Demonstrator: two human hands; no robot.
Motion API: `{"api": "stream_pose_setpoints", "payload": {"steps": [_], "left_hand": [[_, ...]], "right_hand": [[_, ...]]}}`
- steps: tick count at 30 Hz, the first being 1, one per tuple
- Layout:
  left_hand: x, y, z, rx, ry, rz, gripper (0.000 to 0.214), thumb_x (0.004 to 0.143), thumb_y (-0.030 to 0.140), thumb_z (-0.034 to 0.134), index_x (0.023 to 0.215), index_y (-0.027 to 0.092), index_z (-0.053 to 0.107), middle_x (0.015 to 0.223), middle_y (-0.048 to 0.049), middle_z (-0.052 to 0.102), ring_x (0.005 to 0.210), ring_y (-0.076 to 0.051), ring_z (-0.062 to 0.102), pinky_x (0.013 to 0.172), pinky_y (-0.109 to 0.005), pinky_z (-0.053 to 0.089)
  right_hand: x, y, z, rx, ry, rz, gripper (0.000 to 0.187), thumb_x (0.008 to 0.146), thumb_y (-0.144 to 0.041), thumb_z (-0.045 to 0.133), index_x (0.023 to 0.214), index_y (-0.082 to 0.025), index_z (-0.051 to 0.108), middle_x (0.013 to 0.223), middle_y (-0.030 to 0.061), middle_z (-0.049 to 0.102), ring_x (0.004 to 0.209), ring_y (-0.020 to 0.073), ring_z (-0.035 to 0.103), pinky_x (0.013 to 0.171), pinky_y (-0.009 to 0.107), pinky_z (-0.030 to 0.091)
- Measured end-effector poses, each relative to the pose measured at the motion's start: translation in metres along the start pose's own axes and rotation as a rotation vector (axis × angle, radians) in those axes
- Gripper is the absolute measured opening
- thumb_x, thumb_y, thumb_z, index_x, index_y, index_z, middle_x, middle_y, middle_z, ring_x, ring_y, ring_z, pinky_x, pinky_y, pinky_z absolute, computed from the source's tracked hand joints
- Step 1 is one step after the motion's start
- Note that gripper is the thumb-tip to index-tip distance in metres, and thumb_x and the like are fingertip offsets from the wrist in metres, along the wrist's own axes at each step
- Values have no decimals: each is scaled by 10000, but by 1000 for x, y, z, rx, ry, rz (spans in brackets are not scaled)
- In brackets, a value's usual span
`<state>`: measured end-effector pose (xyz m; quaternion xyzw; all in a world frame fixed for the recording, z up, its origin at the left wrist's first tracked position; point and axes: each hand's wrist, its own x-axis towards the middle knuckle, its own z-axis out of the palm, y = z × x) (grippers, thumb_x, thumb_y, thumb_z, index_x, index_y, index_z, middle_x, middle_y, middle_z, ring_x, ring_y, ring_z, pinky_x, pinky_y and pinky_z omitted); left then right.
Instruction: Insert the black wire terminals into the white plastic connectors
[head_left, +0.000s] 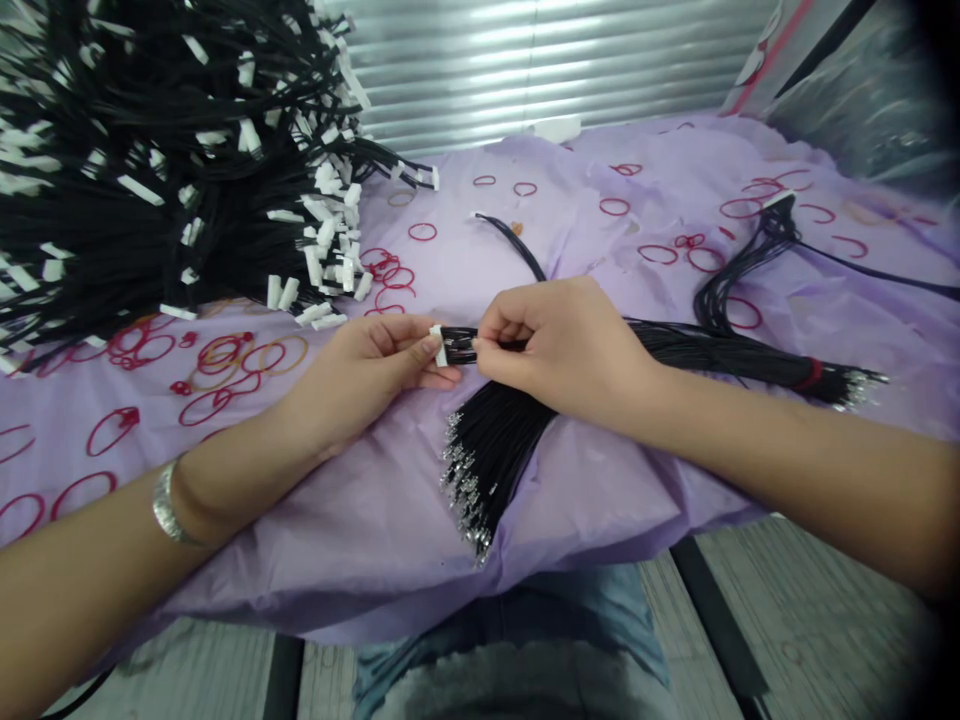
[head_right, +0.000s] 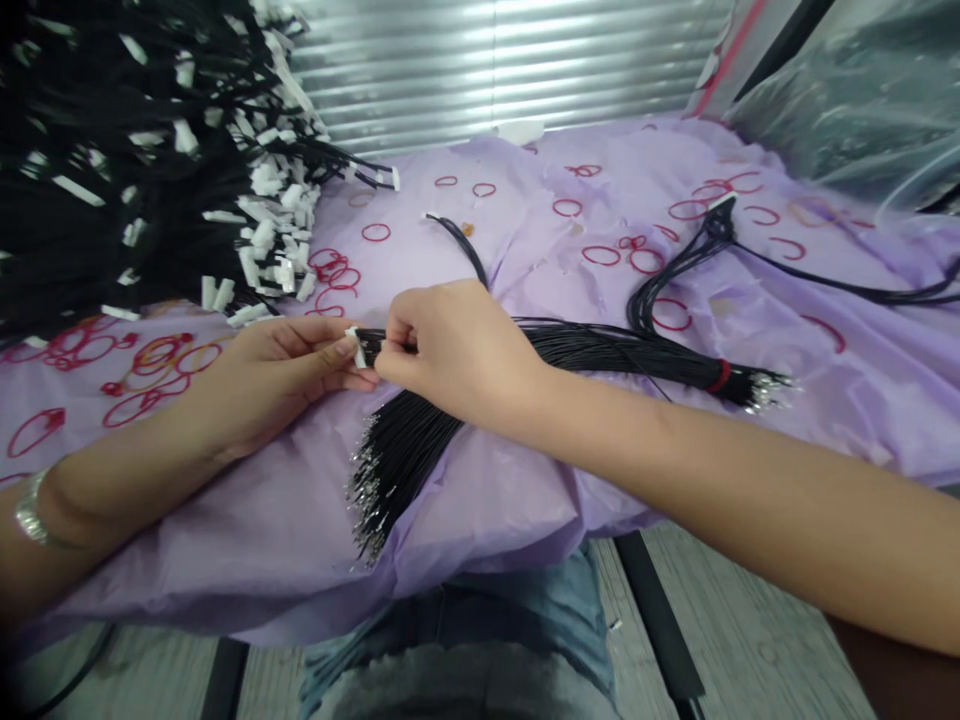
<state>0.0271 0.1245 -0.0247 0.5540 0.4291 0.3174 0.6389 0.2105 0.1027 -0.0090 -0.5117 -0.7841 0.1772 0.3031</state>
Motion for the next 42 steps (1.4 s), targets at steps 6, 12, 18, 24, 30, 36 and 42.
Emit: {"api": "stream_pose_setpoints", "payload": {"steps": [6, 12, 18, 24, 30, 36, 42], "left_hand": [[1, -1, -1, -9, -10, -21, 126, 772, 282, 675, 819, 169, 702, 791, -1, 699, 709, -70, 657, 723, -146, 571], [2, -2, -2, -20, -28, -2, 138, 781, 283, 662, 850, 172, 704, 838, -4, 696, 740, -75, 653, 746, -159, 578], [2, -3, -3, -31, -18, 4, 105, 772, 244, 672, 808, 151, 706, 788, -1, 700, 698, -80, 667, 719, -157, 581], [1, 1, 1, -3, -15, -2, 103, 787, 217, 641, 815, 147, 711, 821, -15, 719, 683, -72, 666, 702, -136, 572], [0, 2, 1, 27, -8, -1, 110, 795, 203, 632, 842, 148, 715, 791, -12, 722, 676, -69, 673, 697, -120, 567], [1, 0, -1, 29, -25, 10, 108, 793, 215, 649, 843, 148, 717, 795, -13, 729, 687, -72, 679, 705, -121, 571], [3, -4, -3, 7, -39, 37, 133, 780, 231, 669, 859, 139, 722, 836, -30, 737, 708, -78, 676, 716, -144, 581]], "right_hand": [[-1, -1, 1, 20, -6, 20, 125, 713, -181, 548, 645, -136, 643, 582, -14, 596, 543, 74, 479, 543, 231, 286], [0, -1, 0, 17, 2, 24, 123, 715, -174, 548, 651, -132, 644, 588, -12, 600, 544, 73, 484, 543, 227, 293], [0, 2, 3, 42, 4, -12, 111, 711, -167, 555, 639, -131, 632, 584, -18, 594, 538, 70, 492, 535, 221, 303], [1, 5, 4, 62, -6, -59, 106, 714, -158, 556, 635, -131, 620, 597, -23, 589, 559, 65, 499, 548, 212, 315], [1, 5, 5, 46, 13, -55, 109, 727, -151, 557, 657, -125, 636, 609, -17, 590, 573, 66, 496, 568, 211, 323], [3, 5, 3, 16, -36, -60, 114, 738, -148, 559, 668, -126, 647, 636, -12, 615, 588, 72, 512, 577, 214, 328], [3, 5, 5, -24, -49, -35, 150, 801, -182, 548, 732, -129, 670, 706, 10, 650, 644, 87, 537, 625, 222, 349]]}}
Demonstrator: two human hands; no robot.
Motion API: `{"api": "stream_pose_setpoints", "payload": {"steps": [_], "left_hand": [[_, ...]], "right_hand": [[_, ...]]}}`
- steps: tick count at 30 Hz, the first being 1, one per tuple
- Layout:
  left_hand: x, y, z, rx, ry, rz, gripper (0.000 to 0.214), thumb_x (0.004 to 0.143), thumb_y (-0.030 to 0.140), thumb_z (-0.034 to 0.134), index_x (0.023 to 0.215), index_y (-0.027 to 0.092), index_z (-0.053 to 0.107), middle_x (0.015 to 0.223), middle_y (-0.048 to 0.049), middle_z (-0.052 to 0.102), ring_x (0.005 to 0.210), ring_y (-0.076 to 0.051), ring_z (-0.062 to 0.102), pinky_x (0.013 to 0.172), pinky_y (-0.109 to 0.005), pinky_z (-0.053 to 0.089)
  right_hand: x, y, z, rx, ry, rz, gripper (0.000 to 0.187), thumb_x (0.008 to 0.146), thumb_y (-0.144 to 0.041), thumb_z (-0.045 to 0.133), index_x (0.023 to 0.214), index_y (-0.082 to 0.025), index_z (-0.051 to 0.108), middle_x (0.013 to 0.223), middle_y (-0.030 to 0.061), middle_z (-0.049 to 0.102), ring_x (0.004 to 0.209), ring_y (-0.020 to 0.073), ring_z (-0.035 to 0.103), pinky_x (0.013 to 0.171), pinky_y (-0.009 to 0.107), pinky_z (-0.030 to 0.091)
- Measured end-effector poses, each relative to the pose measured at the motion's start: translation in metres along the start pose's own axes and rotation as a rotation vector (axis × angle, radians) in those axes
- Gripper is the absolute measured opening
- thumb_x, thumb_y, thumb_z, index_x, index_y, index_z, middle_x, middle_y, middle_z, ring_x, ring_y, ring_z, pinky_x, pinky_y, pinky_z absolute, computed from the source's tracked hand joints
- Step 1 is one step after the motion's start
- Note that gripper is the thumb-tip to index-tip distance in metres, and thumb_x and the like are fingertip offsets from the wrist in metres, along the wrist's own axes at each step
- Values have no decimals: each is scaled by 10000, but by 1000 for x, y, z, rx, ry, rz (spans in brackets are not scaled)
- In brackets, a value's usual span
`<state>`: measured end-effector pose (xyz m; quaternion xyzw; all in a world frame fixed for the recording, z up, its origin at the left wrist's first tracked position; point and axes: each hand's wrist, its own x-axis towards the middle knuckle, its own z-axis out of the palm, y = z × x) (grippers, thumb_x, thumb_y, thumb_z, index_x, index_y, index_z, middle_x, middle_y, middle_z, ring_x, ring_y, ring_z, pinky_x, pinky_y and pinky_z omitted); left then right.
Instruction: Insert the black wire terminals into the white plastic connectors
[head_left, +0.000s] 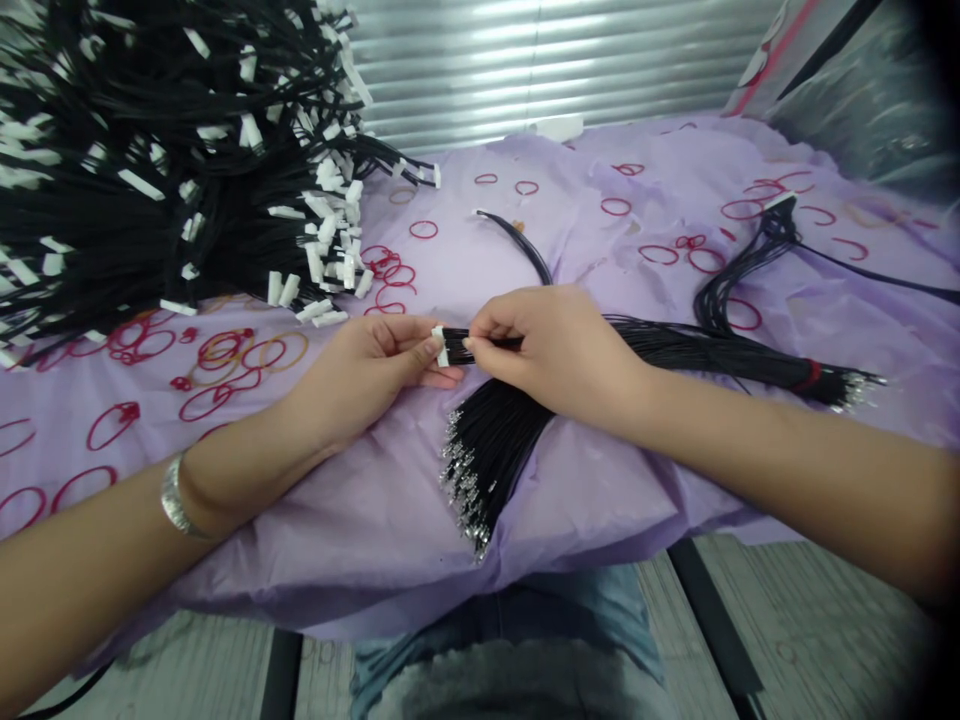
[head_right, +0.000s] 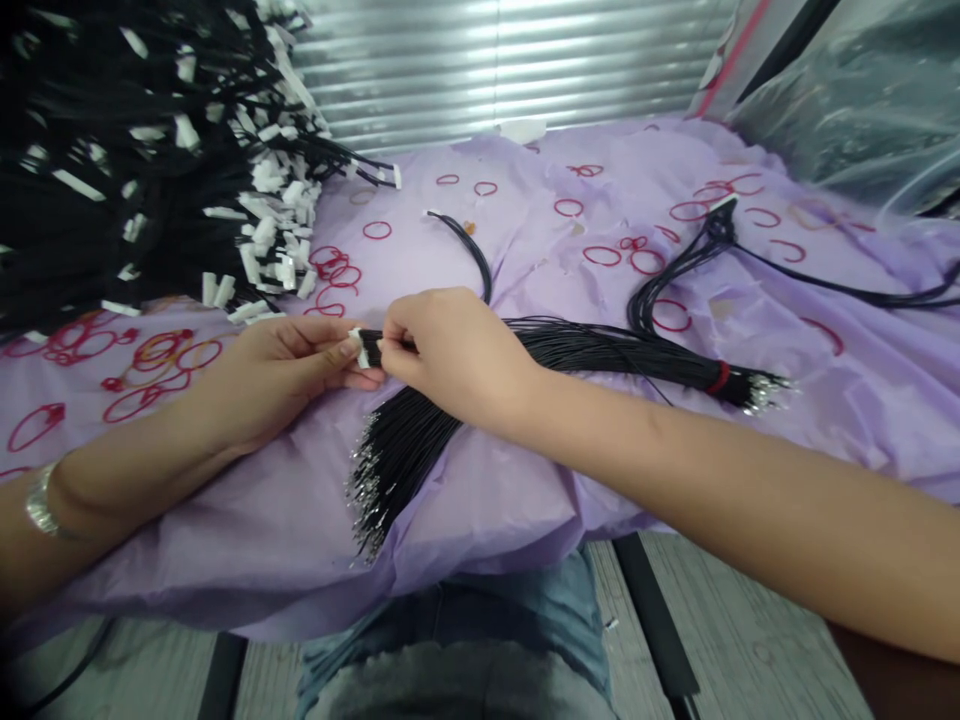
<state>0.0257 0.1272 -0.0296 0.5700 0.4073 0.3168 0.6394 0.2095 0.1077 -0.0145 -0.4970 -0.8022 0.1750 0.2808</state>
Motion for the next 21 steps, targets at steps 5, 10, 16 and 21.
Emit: {"api": "stream_pose_setpoints", "payload": {"steps": [5, 10, 16, 21], "left_hand": [[0, 0, -1, 39, 8, -28, 114, 783, 232, 656, 849, 174, 729, 853, -7, 735, 709, -88, 681, 726, -154, 581], [-1, 1, 1, 18, 7, -17, 87, 781, 210, 650, 810, 182, 728, 811, 13, 733, 688, -85, 685, 724, -159, 588], [-2, 4, 3, 56, 36, -52, 93, 784, 212, 640, 814, 168, 717, 797, 5, 730, 710, -97, 695, 699, -139, 583], [-3, 8, 5, 36, 22, -67, 84, 780, 198, 636, 797, 166, 713, 765, 2, 725, 672, -93, 685, 700, -156, 582]], "right_hand": [[-2, 0, 1, -26, -1, -8, 146, 810, -180, 550, 717, -127, 649, 686, 0, 626, 620, 78, 499, 607, 222, 321], [-1, 1, 6, -15, -6, -9, 153, 823, -184, 542, 725, -128, 644, 676, -6, 608, 603, 71, 472, 609, 220, 311], [-3, 1, 12, -35, -15, 13, 144, 824, -179, 534, 738, -128, 638, 703, 9, 614, 631, 86, 487, 620, 229, 307], [-2, 1, 11, -12, -23, 8, 145, 831, -186, 528, 743, -136, 632, 730, 15, 626, 657, 99, 511, 635, 231, 329]]}}
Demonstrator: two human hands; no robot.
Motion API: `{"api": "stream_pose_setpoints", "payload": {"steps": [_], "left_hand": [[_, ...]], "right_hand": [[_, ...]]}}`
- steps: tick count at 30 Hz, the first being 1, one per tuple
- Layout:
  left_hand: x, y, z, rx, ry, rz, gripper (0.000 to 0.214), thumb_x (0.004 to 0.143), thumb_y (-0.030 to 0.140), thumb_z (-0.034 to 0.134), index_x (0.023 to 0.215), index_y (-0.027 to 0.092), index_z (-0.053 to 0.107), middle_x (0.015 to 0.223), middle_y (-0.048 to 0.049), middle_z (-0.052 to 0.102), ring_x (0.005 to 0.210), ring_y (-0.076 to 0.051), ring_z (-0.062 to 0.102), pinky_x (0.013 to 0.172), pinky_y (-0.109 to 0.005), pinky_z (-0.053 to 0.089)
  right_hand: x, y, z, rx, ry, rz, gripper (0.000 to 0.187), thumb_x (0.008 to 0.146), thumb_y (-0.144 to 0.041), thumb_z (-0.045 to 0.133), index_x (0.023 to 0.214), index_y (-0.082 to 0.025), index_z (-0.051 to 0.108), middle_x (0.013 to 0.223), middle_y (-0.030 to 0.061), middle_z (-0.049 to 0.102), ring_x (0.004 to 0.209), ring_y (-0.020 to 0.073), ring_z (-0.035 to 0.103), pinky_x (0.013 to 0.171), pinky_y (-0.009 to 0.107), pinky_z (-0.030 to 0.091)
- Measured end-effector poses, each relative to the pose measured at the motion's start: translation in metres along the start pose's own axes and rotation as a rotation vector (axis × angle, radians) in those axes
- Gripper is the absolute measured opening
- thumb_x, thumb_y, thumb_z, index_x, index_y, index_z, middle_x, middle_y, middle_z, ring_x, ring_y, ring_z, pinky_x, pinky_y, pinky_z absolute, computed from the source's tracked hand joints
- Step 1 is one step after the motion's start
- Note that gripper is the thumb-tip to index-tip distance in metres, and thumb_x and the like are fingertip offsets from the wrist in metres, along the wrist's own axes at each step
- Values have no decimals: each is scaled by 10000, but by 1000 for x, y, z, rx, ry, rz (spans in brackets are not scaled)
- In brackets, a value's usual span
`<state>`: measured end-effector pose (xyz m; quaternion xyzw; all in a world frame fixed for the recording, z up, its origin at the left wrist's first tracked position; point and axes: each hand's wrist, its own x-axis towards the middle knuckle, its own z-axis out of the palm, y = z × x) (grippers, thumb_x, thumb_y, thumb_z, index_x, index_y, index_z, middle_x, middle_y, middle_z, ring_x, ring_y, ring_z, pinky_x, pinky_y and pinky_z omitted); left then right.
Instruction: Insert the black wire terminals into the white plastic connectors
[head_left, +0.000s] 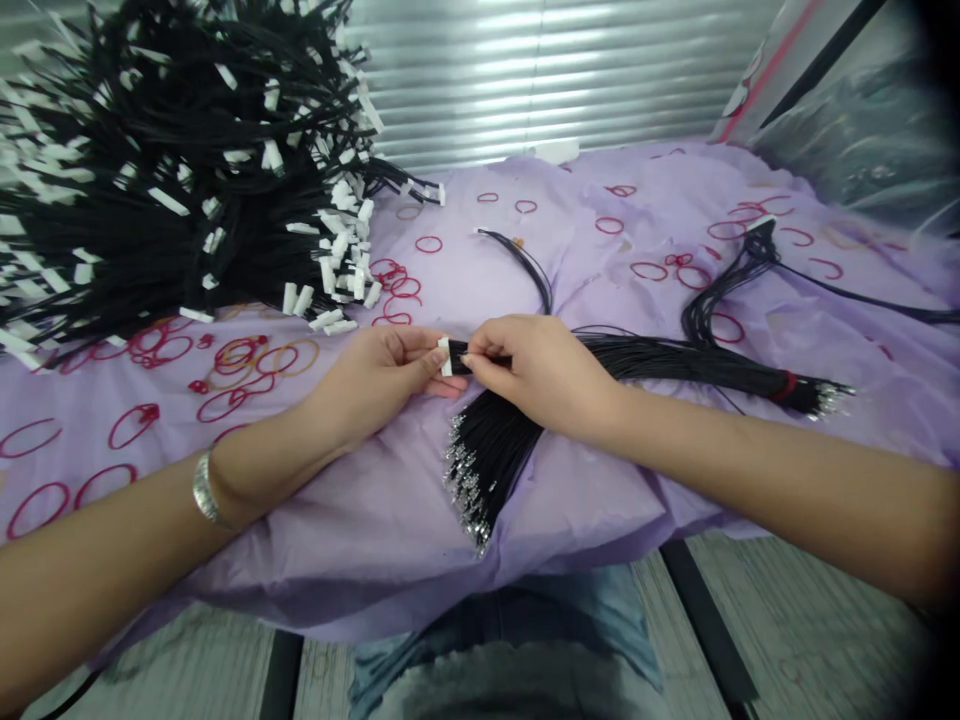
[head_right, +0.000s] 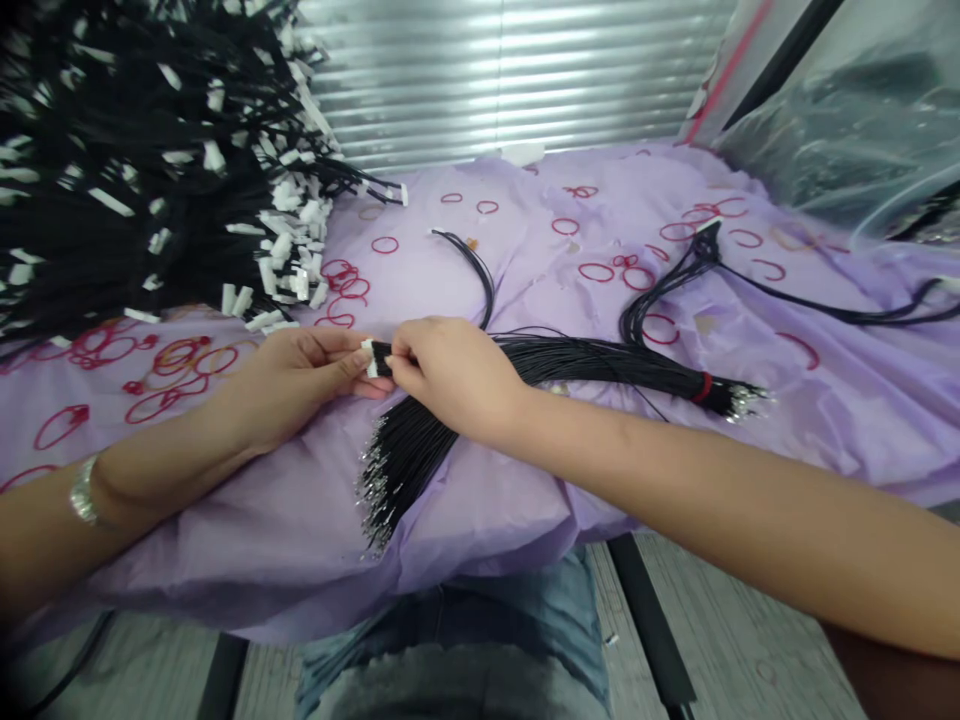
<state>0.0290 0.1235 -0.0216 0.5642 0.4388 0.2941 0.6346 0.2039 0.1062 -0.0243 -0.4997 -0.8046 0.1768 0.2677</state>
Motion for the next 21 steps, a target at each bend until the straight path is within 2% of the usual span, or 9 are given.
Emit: {"api": "stream_pose_setpoints", "payload": {"steps": [4, 8, 9, 11, 13, 14, 18, 21], "left_hand": [[0, 1, 1, -60, 2, -25, 94, 752, 206, 670, 824, 157, 704, 767, -4, 719, 663, -92, 669, 704, -188, 582], [2, 0, 0, -158, 31, -1, 46, 761, 201, 661, 774, 156, 664, 734, 23, 693, 691, -88, 677, 683, -167, 575], [2, 0, 0, -175, 33, -3, 41, 770, 192, 649, 784, 154, 658, 750, 20, 694, 696, -85, 678, 678, -159, 573], [3, 0, 0, -189, 31, -14, 51, 782, 173, 625, 817, 146, 652, 784, 4, 704, 687, -77, 675, 666, -145, 569], [3, 0, -1, -185, 25, -22, 65, 791, 167, 610, 834, 138, 649, 790, -11, 710, 674, -70, 669, 656, -137, 564], [4, 0, -1, -184, 24, -19, 65, 791, 169, 611, 834, 137, 648, 785, -12, 711, 670, -68, 667, 652, -135, 563], [4, -2, -2, -184, 9, -8, 82, 784, 196, 635, 850, 148, 647, 814, -5, 716, 676, -64, 670, 665, -140, 567], [4, -3, -3, -159, 7, -16, 93, 791, 207, 629, 863, 151, 645, 831, -10, 717, 692, -69, 676, 683, -147, 569]], "right_hand": [[0, 1, -10, -46, -29, -65, 132, 850, -193, 526, 793, -136, 631, 770, 28, 636, 701, 121, 540, 672, 242, 374], [-5, 2, -24, -241, 139, -297, 158, 861, -212, 530, 941, -122, 633, 981, 110, 601, 898, 192, 535, 795, 310, 417], [-6, 1, -26, -268, 120, -368, 165, 862, -215, 530, 952, -129, 639, 1014, 118, 586, 924, 199, 527, 816, 324, 419], [-9, 1, -28, -267, -58, -479, 161, 871, -225, 529, 929, -148, 658, 997, 104, 590, 916, 194, 532, 833, 333, 427], [-9, 0, -27, -234, -268, -507, 150, 875, -218, 532, 894, -149, 664, 929, 81, 609, 884, 182, 548, 835, 328, 437], [-9, 0, -26, -218, -326, -492, 147, 876, -205, 528, 881, -143, 661, 914, 76, 614, 875, 177, 552, 835, 325, 440], [-6, -1, -23, -175, -341, -410, 146, 887, -169, 497, 884, -122, 635, 887, 69, 620, 827, 169, 552, 788, 309, 446], [-5, 0, -22, -171, -366, -407, 140, 878, -188, 524, 946, -127, 630, 950, 83, 617, 900, 185, 550, 848, 332, 431]]}}
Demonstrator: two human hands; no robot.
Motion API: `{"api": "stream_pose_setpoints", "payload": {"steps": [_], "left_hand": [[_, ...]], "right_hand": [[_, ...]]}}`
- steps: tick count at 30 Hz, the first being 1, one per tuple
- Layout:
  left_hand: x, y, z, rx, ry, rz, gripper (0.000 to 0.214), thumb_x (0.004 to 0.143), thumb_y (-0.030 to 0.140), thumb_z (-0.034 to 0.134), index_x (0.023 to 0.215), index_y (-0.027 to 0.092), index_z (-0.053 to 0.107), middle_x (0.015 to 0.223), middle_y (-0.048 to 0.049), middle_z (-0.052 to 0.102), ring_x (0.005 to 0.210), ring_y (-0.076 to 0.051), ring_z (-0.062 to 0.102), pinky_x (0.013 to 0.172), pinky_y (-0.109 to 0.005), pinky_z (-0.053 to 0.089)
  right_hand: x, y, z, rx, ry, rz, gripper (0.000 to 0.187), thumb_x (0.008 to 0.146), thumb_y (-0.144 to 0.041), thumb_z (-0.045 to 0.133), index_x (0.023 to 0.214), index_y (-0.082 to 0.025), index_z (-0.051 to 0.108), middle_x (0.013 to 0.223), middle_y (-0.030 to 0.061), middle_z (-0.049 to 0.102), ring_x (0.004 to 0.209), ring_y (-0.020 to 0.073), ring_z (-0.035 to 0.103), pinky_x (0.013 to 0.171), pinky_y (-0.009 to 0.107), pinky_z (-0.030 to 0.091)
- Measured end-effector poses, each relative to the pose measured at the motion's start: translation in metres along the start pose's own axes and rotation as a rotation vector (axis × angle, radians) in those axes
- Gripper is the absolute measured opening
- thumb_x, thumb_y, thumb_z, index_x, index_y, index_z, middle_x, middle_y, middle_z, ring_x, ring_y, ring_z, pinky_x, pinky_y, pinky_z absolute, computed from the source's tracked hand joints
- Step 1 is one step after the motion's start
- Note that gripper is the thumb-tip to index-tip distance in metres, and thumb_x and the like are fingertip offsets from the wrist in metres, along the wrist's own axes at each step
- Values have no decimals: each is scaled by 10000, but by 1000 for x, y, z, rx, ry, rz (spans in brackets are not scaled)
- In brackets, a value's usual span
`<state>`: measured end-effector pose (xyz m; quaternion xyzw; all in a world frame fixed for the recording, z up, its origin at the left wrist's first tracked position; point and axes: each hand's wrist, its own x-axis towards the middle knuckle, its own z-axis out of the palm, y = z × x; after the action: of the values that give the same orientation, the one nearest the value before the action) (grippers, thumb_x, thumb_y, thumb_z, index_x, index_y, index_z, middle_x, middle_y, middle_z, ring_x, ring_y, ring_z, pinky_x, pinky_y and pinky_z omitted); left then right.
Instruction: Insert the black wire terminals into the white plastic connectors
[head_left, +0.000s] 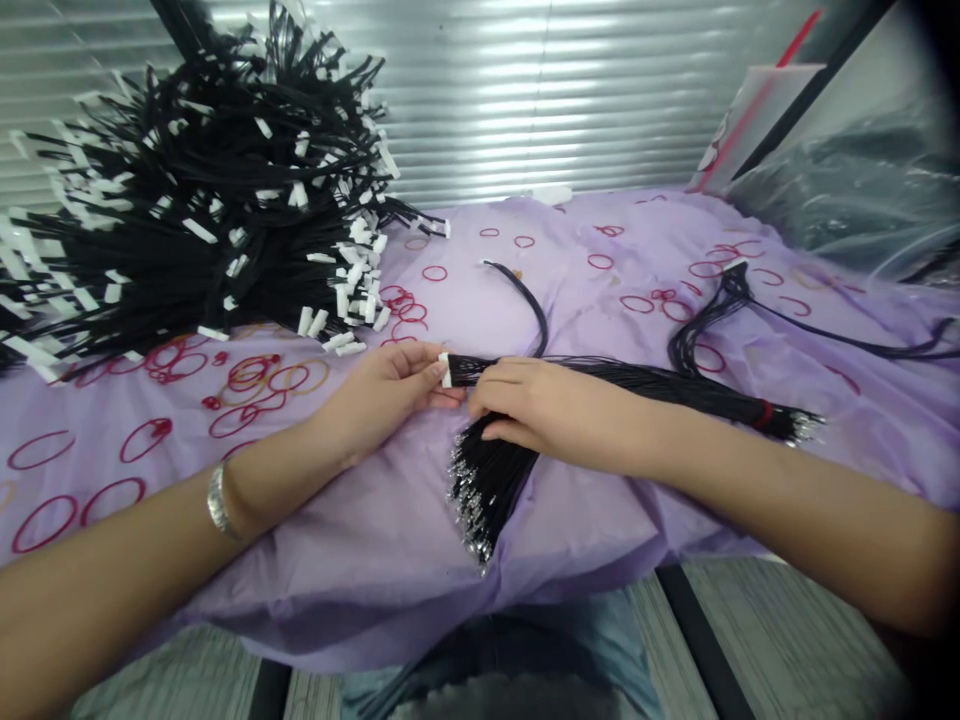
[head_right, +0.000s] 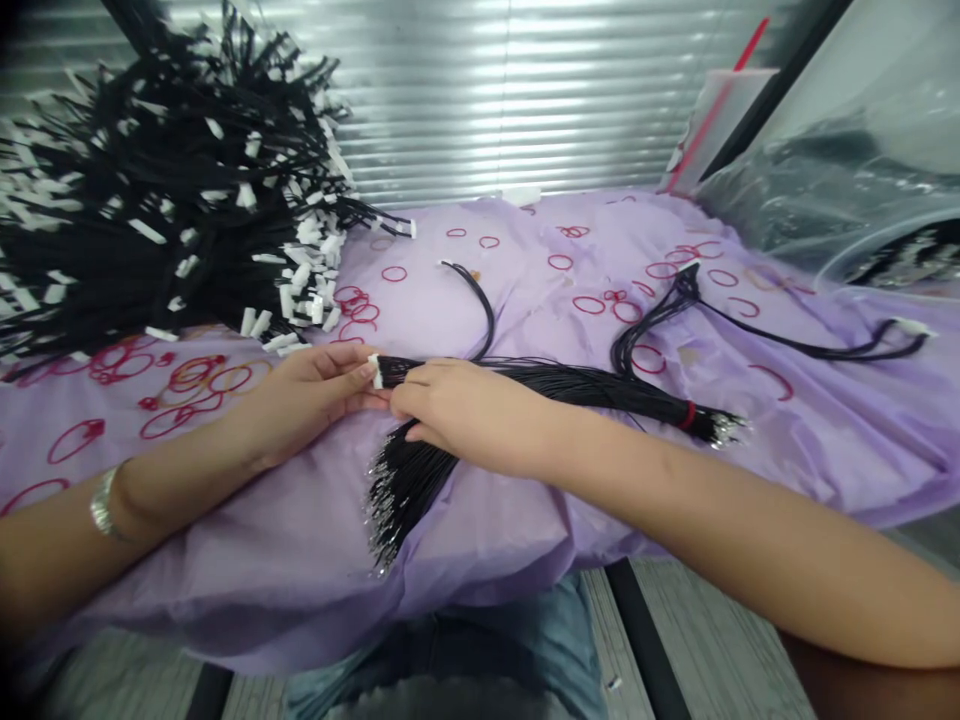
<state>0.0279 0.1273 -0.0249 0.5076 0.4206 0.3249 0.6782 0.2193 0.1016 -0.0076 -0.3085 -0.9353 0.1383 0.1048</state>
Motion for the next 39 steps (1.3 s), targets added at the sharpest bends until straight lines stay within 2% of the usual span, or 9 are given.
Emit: {"api": "stream_pose_setpoints", "payload": {"steps": [4, 8, 13, 16, 20, 31, 39], "left_hand": [[-1, 2, 2, 15, 34, -8, 89, 790, 204, 628, 864, 155, 633, 844, -12, 715, 684, -73, 677, 675, -150, 568], [-2, 4, 3, 8, 53, -37, 72, 799, 177, 602, 862, 158, 632, 849, -13, 714, 677, -68, 671, 671, -148, 563], [-1, 3, 2, 3, 25, -12, 56, 771, 192, 645, 818, 165, 660, 786, 15, 688, 695, -76, 664, 689, -159, 572], [0, 1, -1, 6, -1, -4, 77, 766, 201, 654, 834, 169, 669, 801, 9, 687, 694, -80, 664, 705, -175, 577], [1, 0, -3, 23, -46, 14, 98, 767, 233, 661, 830, 158, 676, 808, -11, 695, 692, -78, 658, 712, -175, 578], [1, 2, 0, 26, -2, -6, 69, 785, 180, 613, 810, 159, 674, 804, -10, 704, 677, -74, 660, 700, -168, 572], [0, 2, 0, 54, -34, -4, 89, 804, 192, 601, 830, 157, 677, 787, -9, 699, 674, -74, 666, 710, -164, 576]], "right_hand": [[0, 2, 2, 66, 1, 7, 121, 874, -157, 513, 862, -135, 632, 901, 70, 591, 861, 169, 537, 818, 305, 420], [0, 2, 1, 205, 90, 43, 105, 888, -156, 482, 844, -146, 578, 875, 37, 575, 816, 125, 521, 763, 242, 397], [0, -2, -1, 231, 282, 279, 69, 848, -157, 464, 819, -149, 526, 687, -25, 543, 596, 76, 455, 598, 207, 325], [3, -2, 1, 206, 363, 359, 54, 810, -170, 487, 775, -145, 520, 620, -34, 513, 542, 65, 415, 557, 204, 285], [7, -1, 5, 153, 355, 400, 91, 819, -195, 476, 780, -139, 535, 633, -13, 537, 549, 76, 428, 552, 215, 271], [9, -4, 3, 102, 290, 449, 106, 823, -187, 476, 788, -133, 560, 681, 24, 598, 591, 100, 489, 559, 226, 282], [8, -1, 7, 144, 325, 445, 142, 834, -231, 474, 797, -134, 571, 661, 10, 583, 562, 87, 468, 555, 220, 283]]}}
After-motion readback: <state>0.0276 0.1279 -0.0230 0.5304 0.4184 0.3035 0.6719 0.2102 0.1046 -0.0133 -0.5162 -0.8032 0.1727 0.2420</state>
